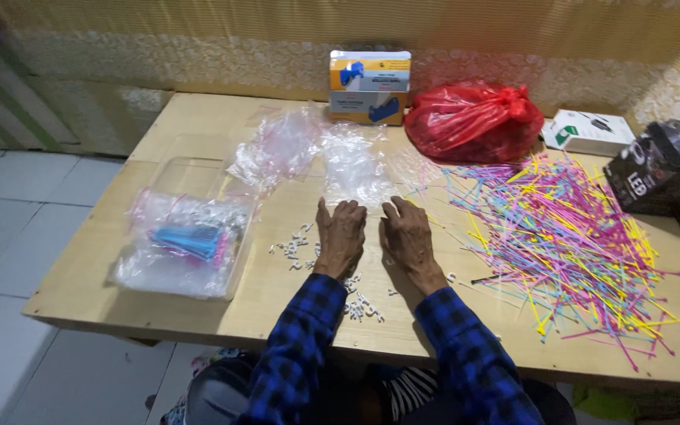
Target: Attaching small white plastic clips onto colored cable ties at a workbench.
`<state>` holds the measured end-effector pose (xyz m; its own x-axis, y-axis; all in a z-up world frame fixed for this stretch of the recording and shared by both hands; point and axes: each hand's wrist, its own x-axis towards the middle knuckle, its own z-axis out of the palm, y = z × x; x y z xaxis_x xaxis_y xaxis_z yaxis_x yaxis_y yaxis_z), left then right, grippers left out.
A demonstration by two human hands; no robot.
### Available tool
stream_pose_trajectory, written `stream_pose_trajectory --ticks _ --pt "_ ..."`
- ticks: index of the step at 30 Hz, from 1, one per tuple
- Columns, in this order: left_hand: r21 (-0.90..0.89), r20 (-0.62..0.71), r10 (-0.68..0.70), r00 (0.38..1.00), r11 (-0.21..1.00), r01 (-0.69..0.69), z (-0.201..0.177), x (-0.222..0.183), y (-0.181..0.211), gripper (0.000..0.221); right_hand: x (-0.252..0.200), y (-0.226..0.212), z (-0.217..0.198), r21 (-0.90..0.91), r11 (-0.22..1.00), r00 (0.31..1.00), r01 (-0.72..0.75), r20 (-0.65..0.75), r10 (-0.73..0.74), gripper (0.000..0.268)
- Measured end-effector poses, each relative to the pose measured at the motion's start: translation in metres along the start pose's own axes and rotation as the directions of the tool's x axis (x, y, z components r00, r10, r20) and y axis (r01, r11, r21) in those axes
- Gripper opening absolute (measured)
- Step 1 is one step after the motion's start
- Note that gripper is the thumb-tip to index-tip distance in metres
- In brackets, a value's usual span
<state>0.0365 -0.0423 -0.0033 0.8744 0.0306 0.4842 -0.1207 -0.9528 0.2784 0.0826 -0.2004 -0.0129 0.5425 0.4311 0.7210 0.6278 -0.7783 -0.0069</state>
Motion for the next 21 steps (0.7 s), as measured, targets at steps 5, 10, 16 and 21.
stream_pose_trajectory --ticks 5,10,16,21 --pt "0.003 0.016 -0.008 1.0 1.0 0.008 -0.003 -0.001 -0.001 0.009 0.006 0.02 0.033 0.003 0.999 0.995 0.032 0.097 -0.032 0.035" --pt "-0.028 0.025 -0.024 0.999 0.999 0.025 -0.011 -0.002 0.002 0.01 0.005 0.028 0.057 0.091 0.995 0.949 -0.033 0.315 0.003 0.037" --pt "-0.035 -0.045 -0.035 0.998 0.999 0.033 -0.007 -0.002 -0.002 0.022 -0.006 0.031 0.086 0.072 0.996 0.986 0.048 0.153 -0.059 0.011" --pt "0.074 -0.059 -0.054 0.997 0.996 0.058 0.004 -0.007 -0.007 0.032 0.008 0.026 0.06 0.197 0.98 0.994 0.017 0.103 -0.038 0.005"
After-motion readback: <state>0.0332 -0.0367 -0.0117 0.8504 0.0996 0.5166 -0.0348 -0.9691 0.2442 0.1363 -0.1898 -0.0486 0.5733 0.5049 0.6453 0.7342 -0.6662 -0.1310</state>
